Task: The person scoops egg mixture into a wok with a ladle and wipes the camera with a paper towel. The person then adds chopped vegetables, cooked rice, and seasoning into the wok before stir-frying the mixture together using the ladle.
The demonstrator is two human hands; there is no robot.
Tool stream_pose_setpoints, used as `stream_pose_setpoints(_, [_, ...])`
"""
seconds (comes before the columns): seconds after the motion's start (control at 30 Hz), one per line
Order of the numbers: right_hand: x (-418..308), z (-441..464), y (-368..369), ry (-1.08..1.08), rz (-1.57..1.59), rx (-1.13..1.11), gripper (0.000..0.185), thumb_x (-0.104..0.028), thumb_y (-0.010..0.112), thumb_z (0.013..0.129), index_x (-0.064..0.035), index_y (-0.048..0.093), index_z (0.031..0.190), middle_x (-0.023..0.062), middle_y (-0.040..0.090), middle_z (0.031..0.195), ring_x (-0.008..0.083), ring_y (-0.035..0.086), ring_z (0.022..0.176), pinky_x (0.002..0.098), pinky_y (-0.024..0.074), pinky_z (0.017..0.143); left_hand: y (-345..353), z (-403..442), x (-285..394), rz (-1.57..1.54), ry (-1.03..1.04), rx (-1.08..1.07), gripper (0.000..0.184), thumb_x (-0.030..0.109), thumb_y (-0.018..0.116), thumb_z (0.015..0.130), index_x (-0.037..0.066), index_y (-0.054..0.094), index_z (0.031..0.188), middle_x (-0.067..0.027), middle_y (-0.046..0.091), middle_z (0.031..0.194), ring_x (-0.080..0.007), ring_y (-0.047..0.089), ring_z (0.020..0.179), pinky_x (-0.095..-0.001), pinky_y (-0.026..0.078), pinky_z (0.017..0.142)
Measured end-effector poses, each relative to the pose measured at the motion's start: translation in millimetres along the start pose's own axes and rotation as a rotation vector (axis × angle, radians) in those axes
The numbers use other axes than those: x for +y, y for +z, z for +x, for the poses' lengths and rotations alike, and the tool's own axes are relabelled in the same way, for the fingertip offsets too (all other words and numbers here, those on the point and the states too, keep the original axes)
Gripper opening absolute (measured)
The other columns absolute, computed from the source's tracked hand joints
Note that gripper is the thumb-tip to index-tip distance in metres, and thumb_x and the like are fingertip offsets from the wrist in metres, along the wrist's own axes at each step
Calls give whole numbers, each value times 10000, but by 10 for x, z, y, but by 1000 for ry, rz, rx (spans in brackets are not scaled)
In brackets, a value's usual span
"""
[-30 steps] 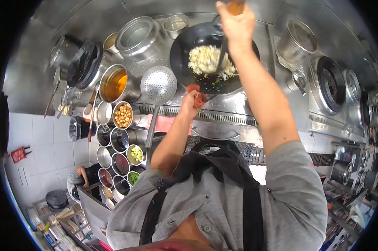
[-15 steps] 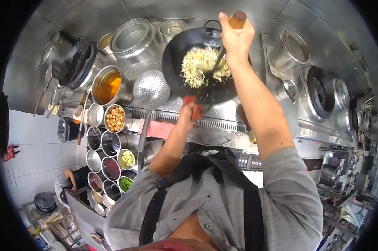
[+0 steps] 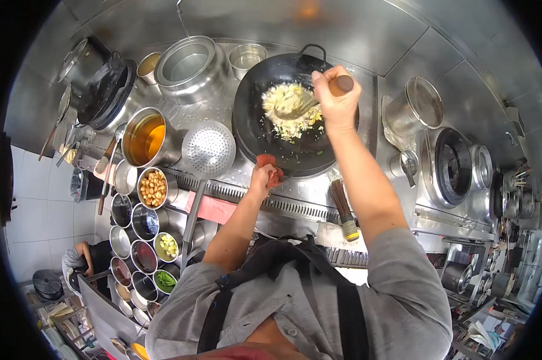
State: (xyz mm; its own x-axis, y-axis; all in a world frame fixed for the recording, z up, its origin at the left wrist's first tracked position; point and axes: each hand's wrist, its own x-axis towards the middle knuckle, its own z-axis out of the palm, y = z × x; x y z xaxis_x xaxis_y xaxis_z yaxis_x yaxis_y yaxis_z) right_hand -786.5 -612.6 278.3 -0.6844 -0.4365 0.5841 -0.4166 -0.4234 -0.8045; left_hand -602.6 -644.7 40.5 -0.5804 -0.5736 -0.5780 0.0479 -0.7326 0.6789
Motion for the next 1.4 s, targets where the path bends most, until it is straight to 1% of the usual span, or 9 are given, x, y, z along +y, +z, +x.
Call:
stream_pose_setpoints(0.13, [-18,288,211,67,-218,-262,246,-174,747,775,-33,562,696,-15,546,613,68,494,614,242,418,580,-69,13,-48,-17,-17,-24,259,23,507,731,53,525,988,-107,595,715,-203,588,565,-360,482,447])
stream_pose_setpoints(0.23, [-458,440,197,-10,-241,-109,230,-138,745,788,-37,570,679,-18,549,597,73,497,542,239,406,526,-46,16,-24,-9,-14,19,254,16,517,740,54,514,991,-91,579,717,-194,566,542,-347,482,446])
stream_pose_setpoints(0.33, [-211,527,-121,-89,168,-39,216,-12,689,805,-42,509,689,10,500,546,101,442,420,263,361,417,-126,152,-91,-17,-7,-1,249,18,523,751,53,502,996,-88,566,714,-191,554,529,-348,482,439])
stream_pose_setpoints(0.43, [143,511,-59,108,224,168,205,-10,678,809,-42,500,713,15,464,523,103,421,409,273,364,414,-83,124,-35,10,-37,0,251,21,518,758,54,492,1006,-91,557,707,-198,557,530,-355,479,432])
stream_pose_setpoints(0.63, [-445,493,-22,43,292,11,252,-55,706,785,-40,496,647,3,438,491,113,406,383,274,355,409,-51,26,9,5,-48,4,300,15,517,758,48,499,1056,-101,552,713,-217,563,539,-373,482,443])
stream_pose_setpoints(0.8, [230,4,27,10,-122,-67,208,-117,705,807,-13,574,682,1,574,608,66,513,602,226,403,566,-33,47,17,55,-40,3,298,22,516,761,51,505,1057,-90,562,729,-215,580,567,-371,485,449])
stream_pose_setpoints(0.9, [-59,363,-70,-14,-209,51,239,-165,741,797,-24,592,674,-4,558,586,63,494,544,233,393,521,-57,-4,22,61,-62,2,278,29,518,766,55,512,1043,-79,561,736,-205,584,581,-361,486,458])
stream_pose_setpoints(1.07, [-292,288,-464,-11,-94,184,176,-83,711,814,-52,578,703,4,542,543,73,475,456,222,349,434,-136,172,-111,81,-25,11,272,43,509,780,59,510,1051,-83,564,738,-209,579,561,-365,487,448])
stream_pose_setpoints(1.4, [-115,-124,-210,5,241,-42,201,-17,692,807,-20,528,690,34,537,546,98,504,471,249,378,444,-35,21,58,70,-77,5,334,37,513,764,56,486,1097,-103,554,695,-207,553,504,-374,482,423])
